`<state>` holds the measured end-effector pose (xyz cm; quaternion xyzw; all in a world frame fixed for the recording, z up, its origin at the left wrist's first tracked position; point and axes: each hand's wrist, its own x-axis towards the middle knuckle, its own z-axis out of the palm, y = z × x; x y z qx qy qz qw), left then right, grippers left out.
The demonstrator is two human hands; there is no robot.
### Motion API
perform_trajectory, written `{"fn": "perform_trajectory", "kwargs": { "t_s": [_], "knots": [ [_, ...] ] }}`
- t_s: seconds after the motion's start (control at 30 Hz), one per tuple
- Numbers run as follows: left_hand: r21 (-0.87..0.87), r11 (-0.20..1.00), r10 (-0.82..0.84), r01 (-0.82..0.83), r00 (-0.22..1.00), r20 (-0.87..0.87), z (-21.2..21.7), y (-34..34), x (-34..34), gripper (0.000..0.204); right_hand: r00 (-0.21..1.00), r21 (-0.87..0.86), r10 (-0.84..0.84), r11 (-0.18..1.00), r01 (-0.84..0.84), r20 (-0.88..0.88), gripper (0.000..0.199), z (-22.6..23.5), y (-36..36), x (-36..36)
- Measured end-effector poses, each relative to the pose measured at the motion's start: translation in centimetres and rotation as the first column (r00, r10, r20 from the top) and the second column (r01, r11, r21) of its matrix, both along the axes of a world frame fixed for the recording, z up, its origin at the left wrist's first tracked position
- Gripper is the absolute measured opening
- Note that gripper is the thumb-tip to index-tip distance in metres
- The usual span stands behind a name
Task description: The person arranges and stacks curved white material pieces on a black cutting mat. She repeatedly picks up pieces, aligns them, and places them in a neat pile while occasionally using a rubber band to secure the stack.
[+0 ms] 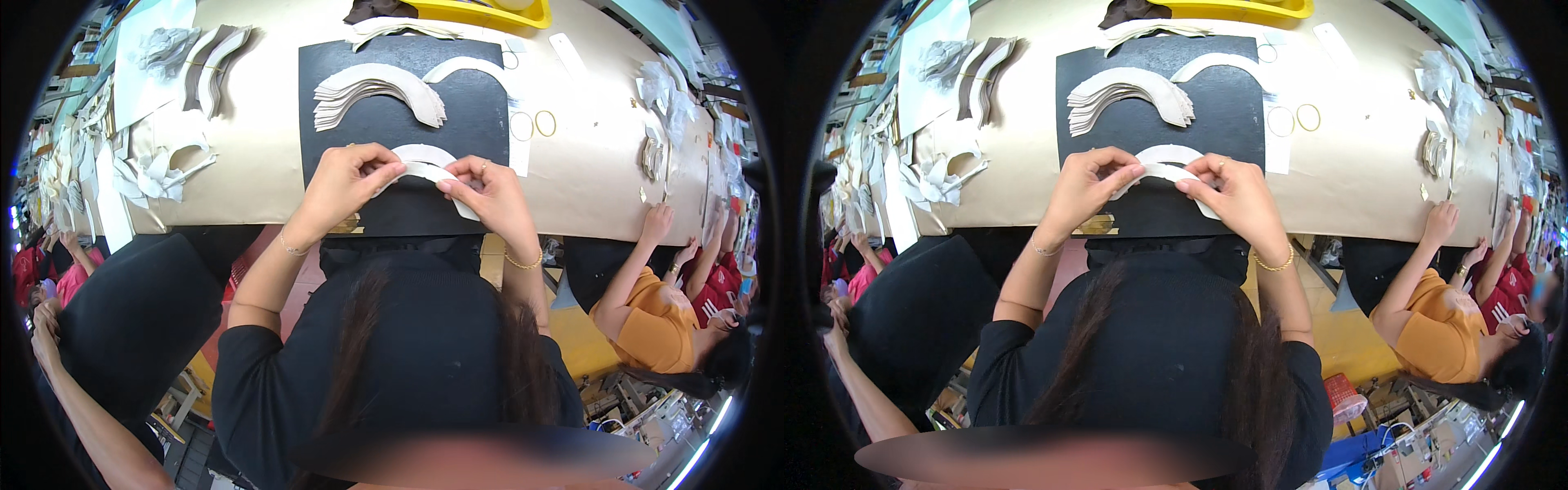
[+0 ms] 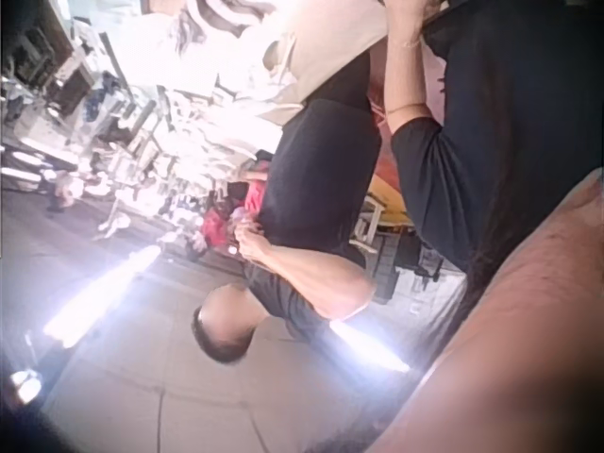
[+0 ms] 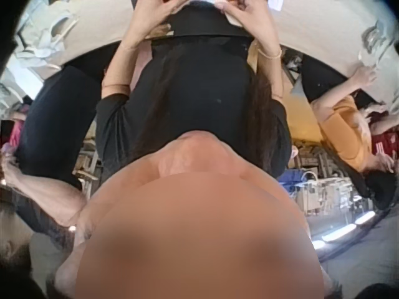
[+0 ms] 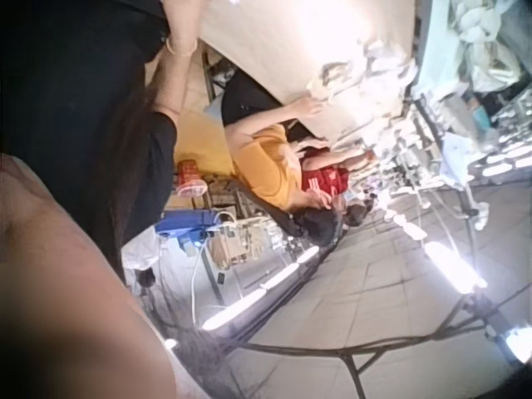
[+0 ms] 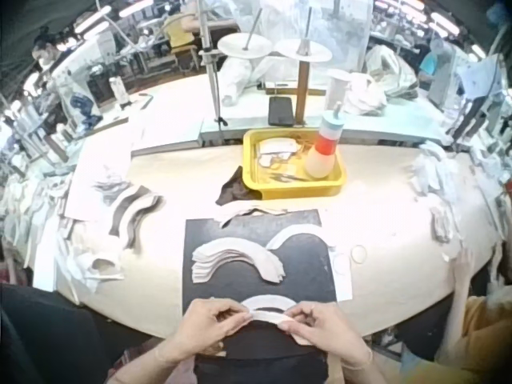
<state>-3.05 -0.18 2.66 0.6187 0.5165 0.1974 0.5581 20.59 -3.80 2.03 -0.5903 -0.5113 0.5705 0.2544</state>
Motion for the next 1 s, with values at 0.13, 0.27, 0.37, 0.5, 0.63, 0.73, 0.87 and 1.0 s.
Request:
{"fn": "perform_trajectory", "kwargs": {
  "t_s": [0.13,0.27,0.37,0.5,0.63,0.73,0.87,1.0],
  "knots": [
    [-0.209,0.965,0.166,-0.159,0.986,0.016,-1.4,-0.7,-0.3,0.022,0.993,-0.064,-0.075,0.995,0.080,0.090,0.017,-1.4,-0.5,0.4],
    [-0.185,0.958,0.210,-0.219,0.975,-0.069,-2.6,-0.6,0.2,0.027,0.964,0.052,-0.148,0.989,0.140,0.221,0.022,-2.8,0.2,-0.1],
    [-0.156,0.970,0.159,-0.185,0.973,-0.167,-3.0,0.1,0.4,0.032,0.938,0.081,-0.143,0.989,0.124,0.315,0.025,-3.0,0.9,-0.1],
    [-0.080,0.987,0.120,-0.142,0.964,-0.237,-3.3,0.4,0.7,0.036,0.926,0.089,-0.148,0.988,0.125,0.347,0.026,-3.0,1.1,-0.2],
    [-0.059,0.989,0.113,-0.133,0.957,-0.268,-3.6,0.4,1.1,0.037,0.923,0.095,-0.138,0.989,0.110,0.359,0.025,-3.0,0.8,-0.2],
    [-0.061,0.989,0.112,-0.134,0.953,-0.281,-3.6,0.5,1.2,0.037,0.922,0.092,-0.126,0.991,0.099,0.365,0.024,-3.1,0.8,-0.2],
    [-0.052,0.991,0.101,-0.123,0.946,-0.309,-3.4,0.6,1.3,0.037,0.915,0.084,-0.106,0.993,0.079,0.390,0.023,-2.9,0.9,-0.2],
    [-0.025,0.992,0.109,-0.122,0.944,-0.311,-3.4,0.5,1.5,0.036,0.911,0.100,-0.109,0.992,0.076,0.398,0.022,-2.8,0.9,-0.3]
  ]
}}
